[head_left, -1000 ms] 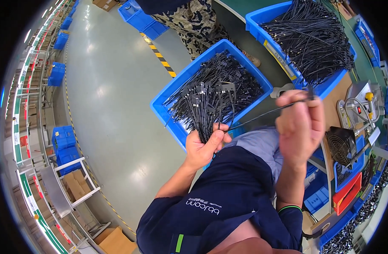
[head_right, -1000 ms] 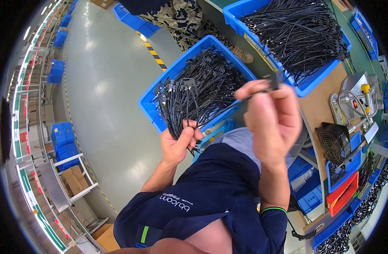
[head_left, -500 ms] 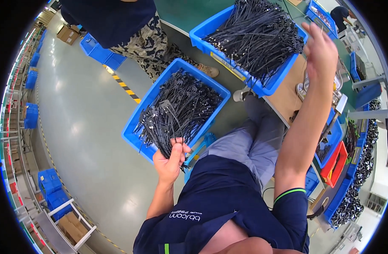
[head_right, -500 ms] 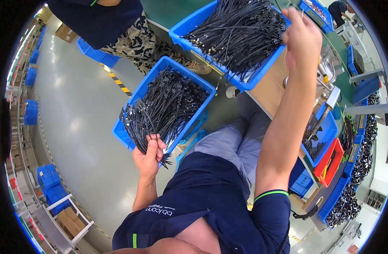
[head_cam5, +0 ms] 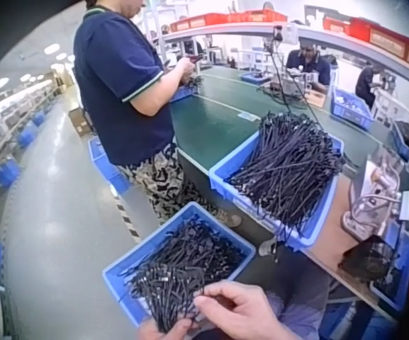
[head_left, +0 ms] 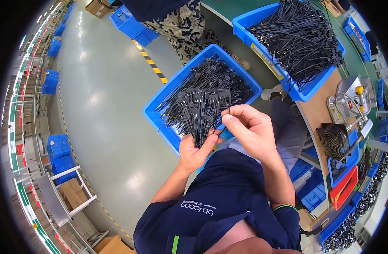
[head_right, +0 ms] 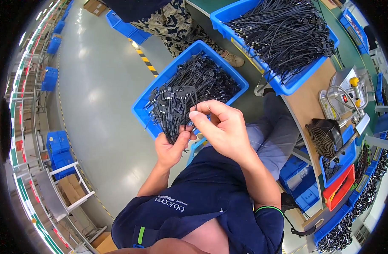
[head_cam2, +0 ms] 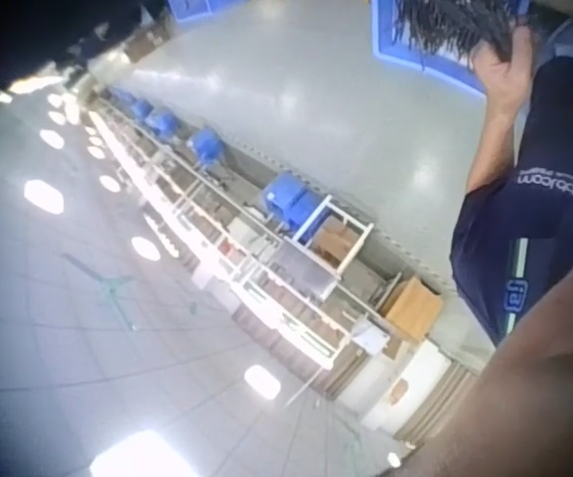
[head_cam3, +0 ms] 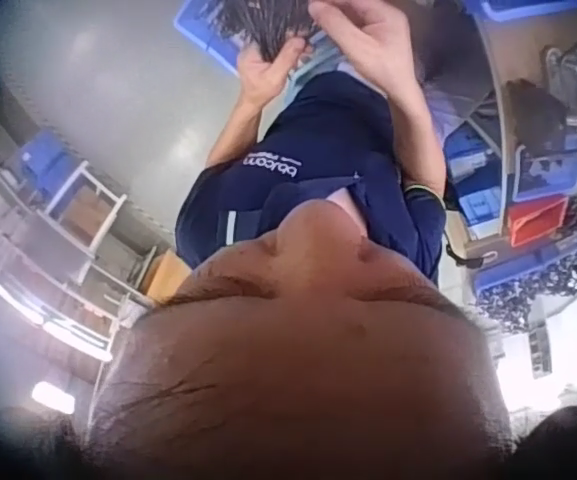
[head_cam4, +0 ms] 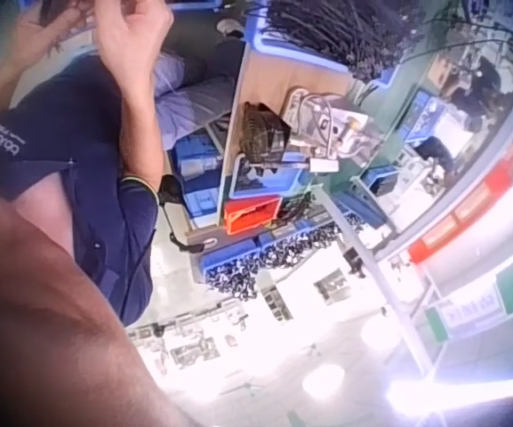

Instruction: The person assembles electronic cable harnesses and connectors by hand at a factory workstation, taking components from plastic bins and inspecting them.

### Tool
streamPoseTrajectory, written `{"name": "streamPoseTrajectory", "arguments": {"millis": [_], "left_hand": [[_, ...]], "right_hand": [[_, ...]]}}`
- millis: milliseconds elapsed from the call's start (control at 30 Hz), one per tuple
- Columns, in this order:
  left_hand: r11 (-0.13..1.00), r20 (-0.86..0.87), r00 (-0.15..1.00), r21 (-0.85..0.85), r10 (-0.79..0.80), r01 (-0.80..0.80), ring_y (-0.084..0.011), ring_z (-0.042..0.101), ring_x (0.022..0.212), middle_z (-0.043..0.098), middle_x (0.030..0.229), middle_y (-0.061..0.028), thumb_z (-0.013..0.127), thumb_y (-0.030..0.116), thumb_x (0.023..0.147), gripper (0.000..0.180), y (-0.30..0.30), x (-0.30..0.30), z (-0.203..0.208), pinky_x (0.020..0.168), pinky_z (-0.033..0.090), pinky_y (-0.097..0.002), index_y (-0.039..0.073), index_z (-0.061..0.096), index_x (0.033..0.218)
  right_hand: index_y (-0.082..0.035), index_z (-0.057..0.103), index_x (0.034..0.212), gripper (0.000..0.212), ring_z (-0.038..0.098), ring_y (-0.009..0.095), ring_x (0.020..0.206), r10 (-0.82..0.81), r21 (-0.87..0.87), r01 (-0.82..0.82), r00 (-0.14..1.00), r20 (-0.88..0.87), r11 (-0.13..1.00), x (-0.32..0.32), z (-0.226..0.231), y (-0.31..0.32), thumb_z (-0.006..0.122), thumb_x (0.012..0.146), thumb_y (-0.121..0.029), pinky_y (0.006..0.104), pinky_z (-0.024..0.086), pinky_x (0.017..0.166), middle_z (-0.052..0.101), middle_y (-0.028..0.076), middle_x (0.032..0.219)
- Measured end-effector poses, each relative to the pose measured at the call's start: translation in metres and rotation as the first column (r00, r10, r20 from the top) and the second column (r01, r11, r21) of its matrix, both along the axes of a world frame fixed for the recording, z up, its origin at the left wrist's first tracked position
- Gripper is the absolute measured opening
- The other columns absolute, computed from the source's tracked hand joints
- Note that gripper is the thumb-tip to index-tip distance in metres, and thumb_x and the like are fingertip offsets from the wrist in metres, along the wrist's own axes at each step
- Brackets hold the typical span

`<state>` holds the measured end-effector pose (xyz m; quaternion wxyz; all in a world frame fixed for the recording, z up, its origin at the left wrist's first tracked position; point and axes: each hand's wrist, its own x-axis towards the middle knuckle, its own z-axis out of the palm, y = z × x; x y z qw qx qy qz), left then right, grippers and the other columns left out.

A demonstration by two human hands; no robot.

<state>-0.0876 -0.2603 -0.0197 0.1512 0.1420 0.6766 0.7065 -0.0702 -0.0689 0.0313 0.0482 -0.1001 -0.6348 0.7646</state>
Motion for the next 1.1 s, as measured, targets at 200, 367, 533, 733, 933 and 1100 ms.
{"name": "streamPoseTrajectory", "arguments": {"millis": [200, 367, 533, 733, 933, 1100], "left_hand": [[0.974, -0.119, 0.972, 0.123, 0.203, -0.188, -0.0141, 0.07, 0.073, 0.075, 0.096, -0.0149, 0.067, 0.011, 0.101, 0.024, -0.015, -0.019, -0.008, 0.067, 0.059, -0.0286, -0.007, 0.069, 0.116], [0.967, 0.026, 0.967, -0.033, 0.255, -0.254, -0.0147, 0.071, 0.075, 0.077, 0.092, -0.0137, 0.072, 0.011, 0.098, 0.024, -0.047, -0.029, 0.013, 0.068, 0.06, -0.0284, -0.008, 0.072, 0.113], [0.954, -0.18, 0.939, -0.019, 0.292, -0.3, -0.0173, 0.073, 0.081, 0.077, 0.092, -0.0128, 0.074, 0.008, 0.096, 0.019, -0.045, -0.035, 0.009, 0.073, 0.059, -0.0311, -0.007, 0.074, 0.107], [0.972, -0.203, 0.967, -0.148, 0.152, -0.184, -0.0185, 0.074, 0.09, 0.078, 0.098, -0.0131, 0.075, 0.007, 0.095, 0.018, -0.04, -0.032, 0.0, 0.081, 0.058, -0.0314, -0.005, 0.075, 0.109], [0.973, -0.129, 0.965, 0.021, 0.229, -0.229, -0.0166, 0.072, 0.083, 0.077, 0.103, -0.0149, 0.07, 0.009, 0.099, 0.023, -0.04, -0.032, -0.004, 0.074, 0.058, -0.0294, -0.005, 0.072, 0.117], [0.984, -0.063, 0.982, -0.016, 0.175, -0.177, -0.01, 0.062, 0.064, 0.075, 0.088, -0.0121, 0.067, 0.014, 0.102, 0.026, -0.05, -0.03, 0.004, 0.058, 0.049, -0.0233, -0.003, 0.071, 0.122]], "right_hand": [[-0.001, 0.065, 0.103, 0.009, 0.045, -0.001, 0.062, -0.174, -0.194, 0.161, 0.984, -0.05, 0.968, -0.015, -0.001, -0.001, 0.064, 0.103, -0.01, 0.0186, 0.033, 0.053, 0.069, 0.001, 0.091], [0.001, 0.065, 0.104, 0.019, 0.042, 0.0, 0.056, -0.12, -0.426, 0.127, 0.992, 0.043, 0.896, -0.054, -0.056, 0.021, 0.064, 0.104, -0.018, 0.0198, 0.03, 0.048, 0.068, 0.003, 0.09], [0.004, 0.069, 0.125, 0.04, 0.063, 0.01, 0.085, -0.144, 0.269, 0.109, 0.983, 0.115, 0.957, -0.063, -0.087, 0.006, 0.073, 0.096, -0.023, 0.0265, 0.052, 0.078, 0.074, 0.007, 0.106], [0.001, 0.072, 0.107, 0.014, 0.052, 0.001, 0.073, 0.182, 0.157, -0.162, 0.976, -0.12, 0.974, -0.037, -0.015, -0.041, 0.071, 0.099, -0.011, 0.0198, 0.041, 0.062, 0.065, -0.004, 0.091], [0.0, 0.069, 0.105, 0.011, 0.057, 0.002, 0.08, -0.169, -0.303, 0.151, 0.985, -0.035, 0.941, -0.037, -0.031, -0.021, 0.065, 0.102, -0.009, 0.0202, 0.046, 0.069, 0.068, -0.001, 0.092], [0.003, 0.07, 0.117, 0.031, 0.061, 0.006, 0.079, -0.223, 0.191, 0.2, 0.969, 0.107, 0.961, -0.062, -0.088, -0.003, 0.068, 0.101, -0.023, 0.0237, 0.049, 0.071, 0.073, 0.003, 0.095]]}}
